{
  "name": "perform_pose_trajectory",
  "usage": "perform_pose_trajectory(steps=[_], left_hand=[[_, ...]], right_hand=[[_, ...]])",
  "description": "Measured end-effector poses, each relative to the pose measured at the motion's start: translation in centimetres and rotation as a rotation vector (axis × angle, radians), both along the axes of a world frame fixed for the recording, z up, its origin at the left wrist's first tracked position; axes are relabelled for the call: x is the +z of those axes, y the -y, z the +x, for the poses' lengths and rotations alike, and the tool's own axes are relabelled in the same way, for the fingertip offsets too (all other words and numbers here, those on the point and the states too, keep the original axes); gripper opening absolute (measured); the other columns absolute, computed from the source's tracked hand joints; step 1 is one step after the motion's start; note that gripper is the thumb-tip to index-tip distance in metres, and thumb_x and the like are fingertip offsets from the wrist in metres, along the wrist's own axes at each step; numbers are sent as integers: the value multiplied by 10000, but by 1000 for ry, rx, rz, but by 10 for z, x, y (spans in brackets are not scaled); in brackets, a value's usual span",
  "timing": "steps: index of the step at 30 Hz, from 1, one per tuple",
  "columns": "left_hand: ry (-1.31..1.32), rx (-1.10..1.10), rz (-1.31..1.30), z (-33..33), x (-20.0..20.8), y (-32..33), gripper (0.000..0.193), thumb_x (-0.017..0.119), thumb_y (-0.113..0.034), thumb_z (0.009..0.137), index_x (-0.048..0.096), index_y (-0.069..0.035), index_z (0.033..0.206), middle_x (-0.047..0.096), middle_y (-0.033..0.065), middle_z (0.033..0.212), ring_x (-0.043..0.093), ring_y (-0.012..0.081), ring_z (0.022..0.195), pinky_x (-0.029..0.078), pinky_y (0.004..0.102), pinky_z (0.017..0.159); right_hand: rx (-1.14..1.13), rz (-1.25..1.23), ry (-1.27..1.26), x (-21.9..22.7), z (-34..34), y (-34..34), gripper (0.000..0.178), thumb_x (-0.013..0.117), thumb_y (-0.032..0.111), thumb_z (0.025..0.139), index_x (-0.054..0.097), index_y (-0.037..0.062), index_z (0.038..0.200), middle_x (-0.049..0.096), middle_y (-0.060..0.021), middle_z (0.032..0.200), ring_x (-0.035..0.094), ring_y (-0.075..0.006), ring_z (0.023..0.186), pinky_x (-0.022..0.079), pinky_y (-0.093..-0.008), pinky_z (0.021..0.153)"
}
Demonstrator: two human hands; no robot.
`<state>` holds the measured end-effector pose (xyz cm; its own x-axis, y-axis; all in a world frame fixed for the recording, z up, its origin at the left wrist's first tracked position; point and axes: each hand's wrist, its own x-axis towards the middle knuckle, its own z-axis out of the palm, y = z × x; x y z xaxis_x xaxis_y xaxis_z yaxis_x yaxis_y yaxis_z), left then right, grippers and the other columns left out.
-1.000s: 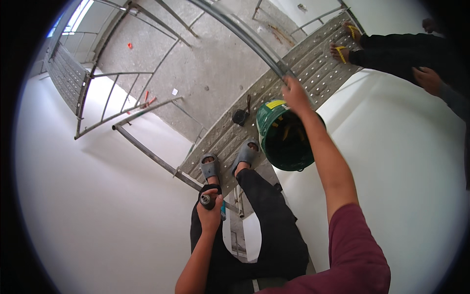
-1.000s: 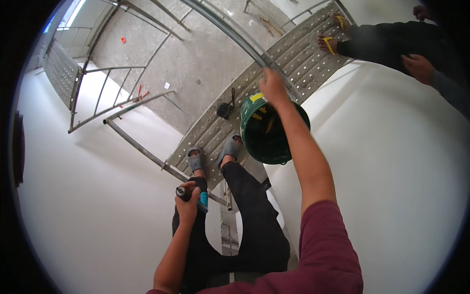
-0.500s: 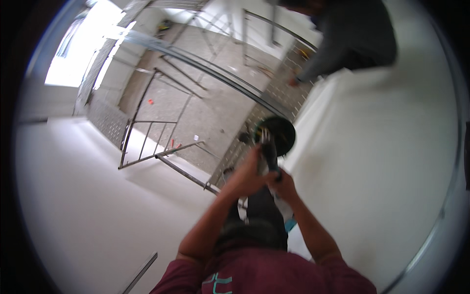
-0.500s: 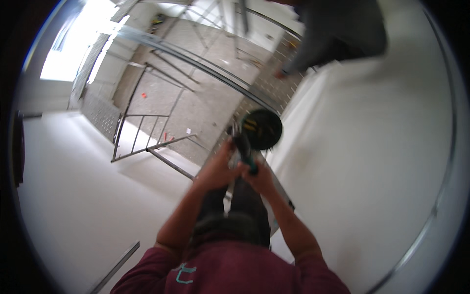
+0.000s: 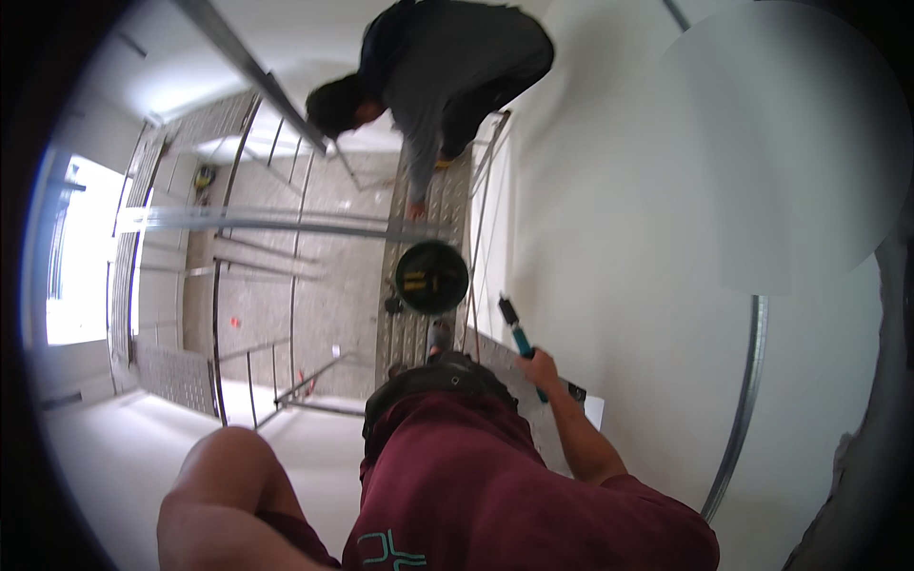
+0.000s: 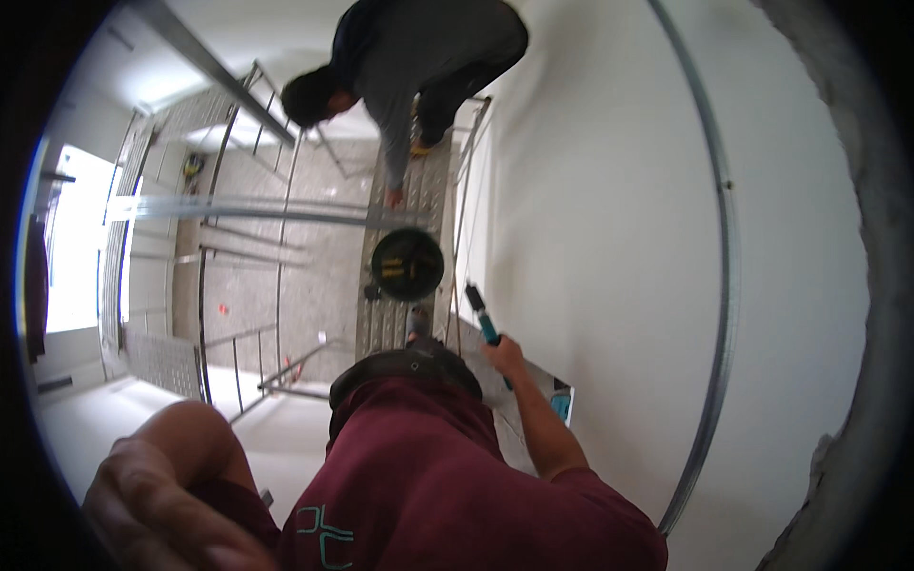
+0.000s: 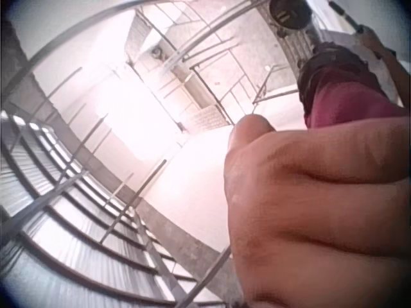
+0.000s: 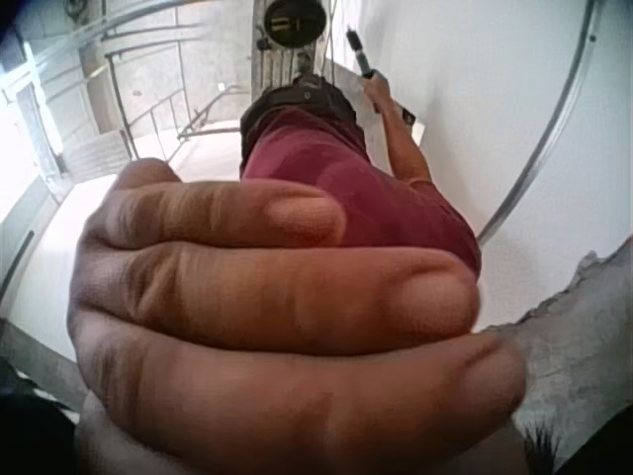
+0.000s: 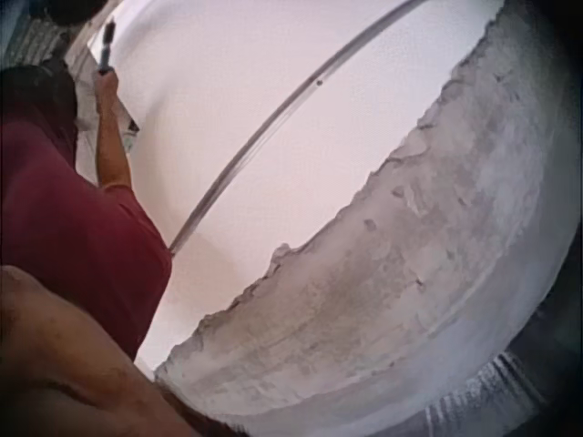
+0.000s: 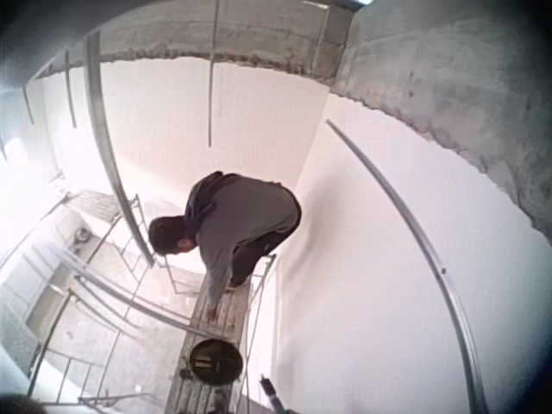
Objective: The person stands on scaffolding and installs metal tracks onto a white ceiling. They use a manual rivet gun to secure the tracks in place, working alongside another person who is also installing tracks. The person handles the tracks and the rivet gun throughout the process.
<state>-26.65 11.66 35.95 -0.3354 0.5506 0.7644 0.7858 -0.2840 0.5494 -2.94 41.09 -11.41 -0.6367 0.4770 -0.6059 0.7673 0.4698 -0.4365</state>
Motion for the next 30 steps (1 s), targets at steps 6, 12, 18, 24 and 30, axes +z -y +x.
perform_pose_trajectory(steps=[6, 12, 18, 24, 30], left_hand=[[-107, 82, 33, -13, 5, -1, 330, 440, -224, 1012, 592, 64, 1067, 664, 191, 988, 651, 325, 915, 513, 364, 824], [220, 428, -216, -47, -92, -16, 322, 414, -227, 1009, 577, 42, 1078, 647, 198, 974, 637, 318, 900, 499, 384, 813], [646, 88, -1380, -27, -381, 56, 332, 482, -241, 950, 602, 26, 1108, 665, 188, 1012, 647, 311, 909, 508, 403, 824], [629, -205, -1614, 38, -524, 126, 415, 480, -310, 918, 604, -30, 1197, 668, 243, 1087, 625, 393, 1077, 492, 437, 876], [1171, 72, -911, 74, -537, 115, 353, 500, -181, 895, 606, 2, 1177, 698, 154, 984, 624, 193, 913, 485, 344, 828]], right_hand=[[-130, -267, 176, -12, 50, -15, 390, 757, 386, 756, 633, 17, 771, 641, -81, 655, 625, -181, 526, 507, -326, 496], [-211, -255, 251, -32, 66, -28, 388, 780, 330, 732, 657, -24, 829, 651, -99, 665, 647, -208, 555, 523, -338, 524], [-317, -288, 299, -31, 62, -39, 366, 776, 349, 737, 647, 8, 767, 635, -91, 667, 636, -208, 563, 535, -345, 522], [-507, -287, 216, -20, 89, -12, 408, 790, 361, 750, 656, -17, 820, 652, -105, 698, 642, -199, 584, 527, -357, 524], [-424, -298, 404, -23, 117, 3, 377, 719, 351, 811, 685, -22, 855, 663, -114, 742, 651, -209, 613, 528, -342, 568]])
